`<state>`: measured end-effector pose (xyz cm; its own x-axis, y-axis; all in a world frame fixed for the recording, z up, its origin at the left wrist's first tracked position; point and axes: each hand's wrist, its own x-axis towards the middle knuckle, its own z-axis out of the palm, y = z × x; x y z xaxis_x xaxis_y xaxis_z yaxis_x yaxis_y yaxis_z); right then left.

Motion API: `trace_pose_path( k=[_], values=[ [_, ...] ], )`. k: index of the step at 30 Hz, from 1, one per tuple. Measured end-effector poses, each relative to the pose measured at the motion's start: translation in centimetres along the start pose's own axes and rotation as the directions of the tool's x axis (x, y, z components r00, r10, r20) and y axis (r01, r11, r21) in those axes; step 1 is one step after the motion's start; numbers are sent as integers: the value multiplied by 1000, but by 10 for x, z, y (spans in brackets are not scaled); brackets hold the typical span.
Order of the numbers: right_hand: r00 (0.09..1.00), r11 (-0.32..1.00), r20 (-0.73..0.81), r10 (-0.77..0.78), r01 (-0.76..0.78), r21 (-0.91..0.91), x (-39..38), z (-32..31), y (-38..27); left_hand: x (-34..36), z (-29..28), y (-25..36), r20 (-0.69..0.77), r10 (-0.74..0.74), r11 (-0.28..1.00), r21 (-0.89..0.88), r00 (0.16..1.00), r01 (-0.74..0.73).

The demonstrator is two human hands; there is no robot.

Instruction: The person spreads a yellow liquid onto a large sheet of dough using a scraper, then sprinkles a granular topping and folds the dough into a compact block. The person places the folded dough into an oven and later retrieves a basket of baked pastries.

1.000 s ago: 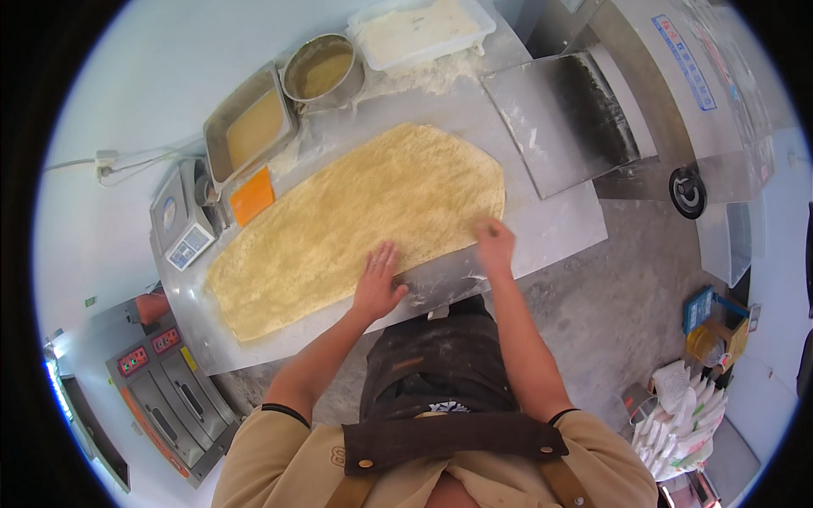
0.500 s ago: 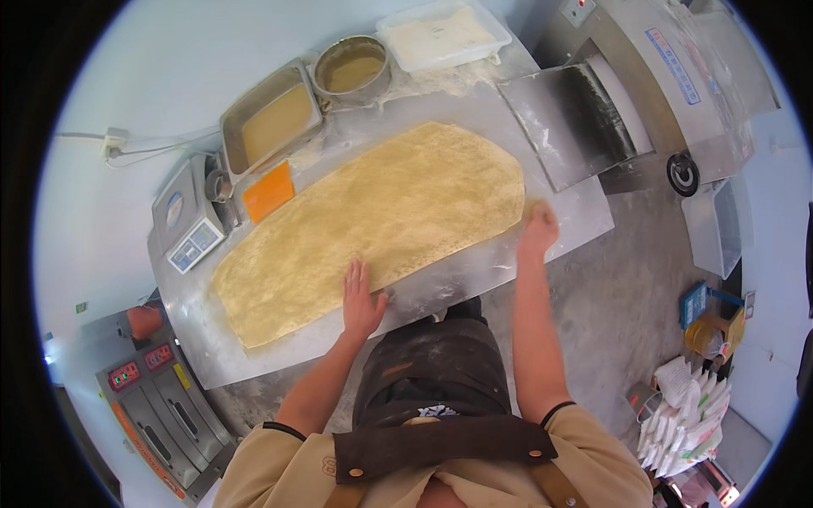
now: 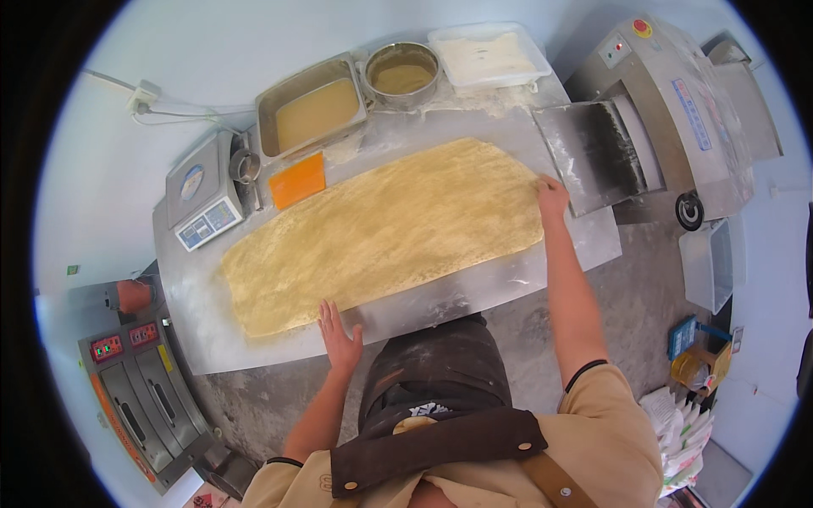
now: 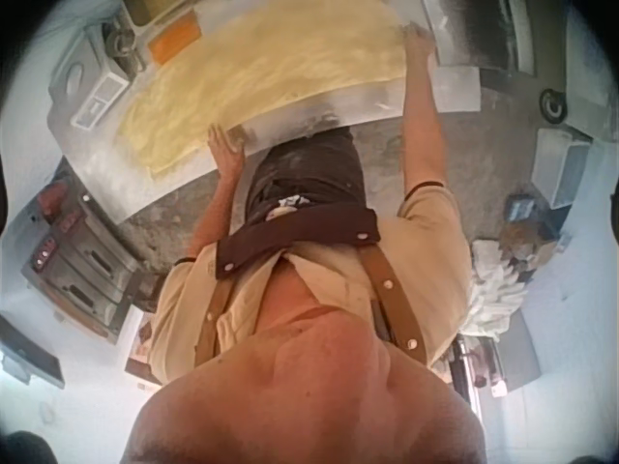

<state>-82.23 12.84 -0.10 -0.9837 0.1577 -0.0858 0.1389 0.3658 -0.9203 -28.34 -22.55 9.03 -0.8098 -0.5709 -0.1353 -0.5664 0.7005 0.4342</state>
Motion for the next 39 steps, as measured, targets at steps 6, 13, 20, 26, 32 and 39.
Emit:
trace_pose_path(
  k=[6,13,20,26,32,39],
  values=[
    [994,994,-98,55,-45,99,-108,16,5,-7,11,-3,-37,-58,996,-70,998,55],
    [984,975,-57,168,-157,159,-224,108,-40,-20,-2,-19,-73,-110,988,-119,991,101],
    [897,989,420,138,-150,-6,-290,206,-95,-75,-23,-79,-109,-218,973,-103,970,207],
    [976,996,210,56,-41,-78,-303,193,-85,-105,-36,-105,-144,-310,948,-128,940,293],
    [987,964,59,147,-157,214,-238,77,-38,-44,-25,-78,-123,-179,972,-173,976,157],
    [982,947,-3,186,-179,268,-126,-39,-35,30,6,-14,-99,13,985,-172,995,-30]
  ],
)
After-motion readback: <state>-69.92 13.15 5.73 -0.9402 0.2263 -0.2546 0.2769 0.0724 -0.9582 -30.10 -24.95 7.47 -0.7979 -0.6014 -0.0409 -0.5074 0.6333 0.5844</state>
